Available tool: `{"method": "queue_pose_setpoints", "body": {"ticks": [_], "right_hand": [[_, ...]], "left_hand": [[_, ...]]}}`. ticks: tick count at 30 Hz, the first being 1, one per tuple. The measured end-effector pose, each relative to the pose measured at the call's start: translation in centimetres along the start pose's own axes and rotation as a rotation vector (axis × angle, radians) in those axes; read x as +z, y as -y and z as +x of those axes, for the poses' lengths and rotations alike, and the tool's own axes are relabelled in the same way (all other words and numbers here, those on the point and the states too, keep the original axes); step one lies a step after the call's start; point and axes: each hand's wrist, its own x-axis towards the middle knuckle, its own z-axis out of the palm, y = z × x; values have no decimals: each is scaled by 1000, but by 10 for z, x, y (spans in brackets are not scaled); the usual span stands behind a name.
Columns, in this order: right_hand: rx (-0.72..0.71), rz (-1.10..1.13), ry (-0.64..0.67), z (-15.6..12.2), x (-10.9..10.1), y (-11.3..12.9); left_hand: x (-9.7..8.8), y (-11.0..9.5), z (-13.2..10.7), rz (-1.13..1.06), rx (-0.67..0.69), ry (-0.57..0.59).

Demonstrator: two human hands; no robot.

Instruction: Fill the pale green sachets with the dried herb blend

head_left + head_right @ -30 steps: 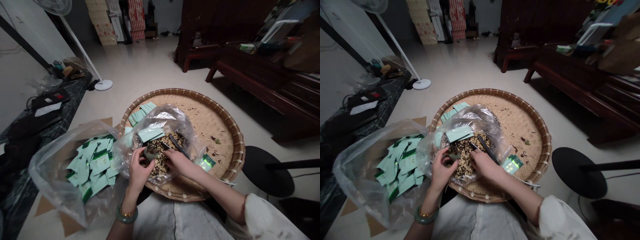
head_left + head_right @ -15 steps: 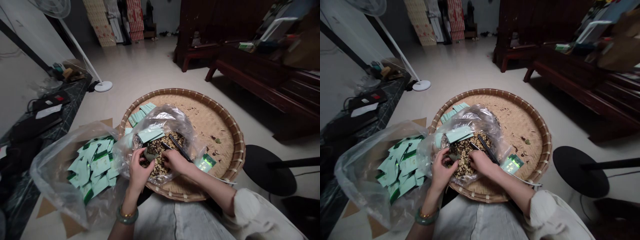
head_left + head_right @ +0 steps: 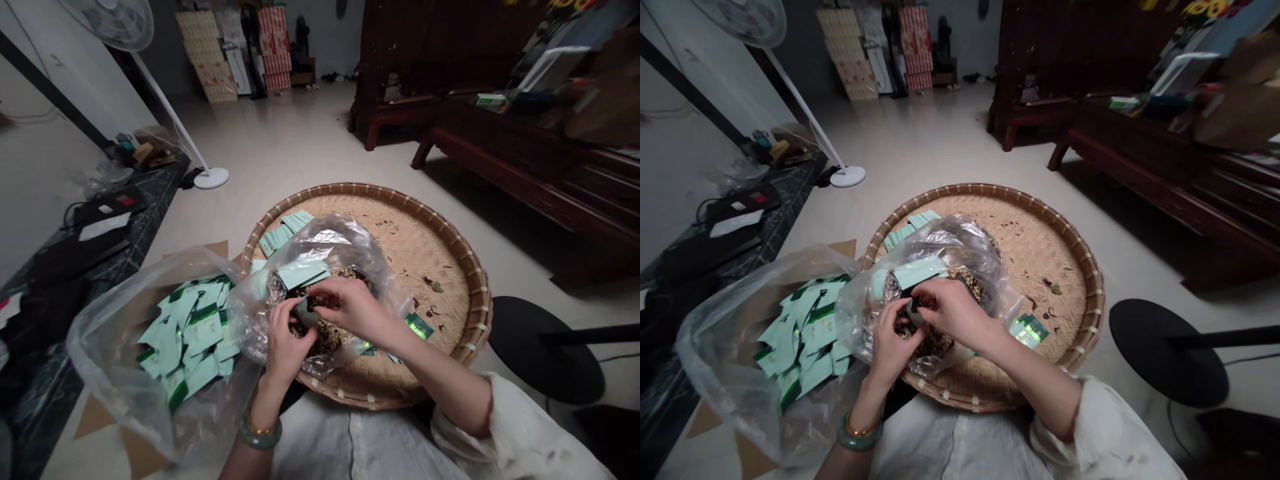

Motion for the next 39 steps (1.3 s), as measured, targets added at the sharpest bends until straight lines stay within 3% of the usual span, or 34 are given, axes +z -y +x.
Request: {"method": "queue_pose_setpoints", "body": {"ticks": [7,11,18,26,36,39], "right_hand": [[-32,156,-98,-7,1,-4],[24,195,-182,-12,-1,-11],[-35,56,-9,-19,12,-19],[-90,45,-145,-18,8,-16],[-13,90,-111,-12,16,-25],[-16,114,-167,-10,17,-25]], "left_hand": [[1,3,-1,5,-8,4],[1,2,0,-6,-18,-1],[2,3,-2,11,22,-3],[4,3,-5,41,41,-19],[6,3,-7,53,64,0],[6,3,-7,72,59,9]]}}
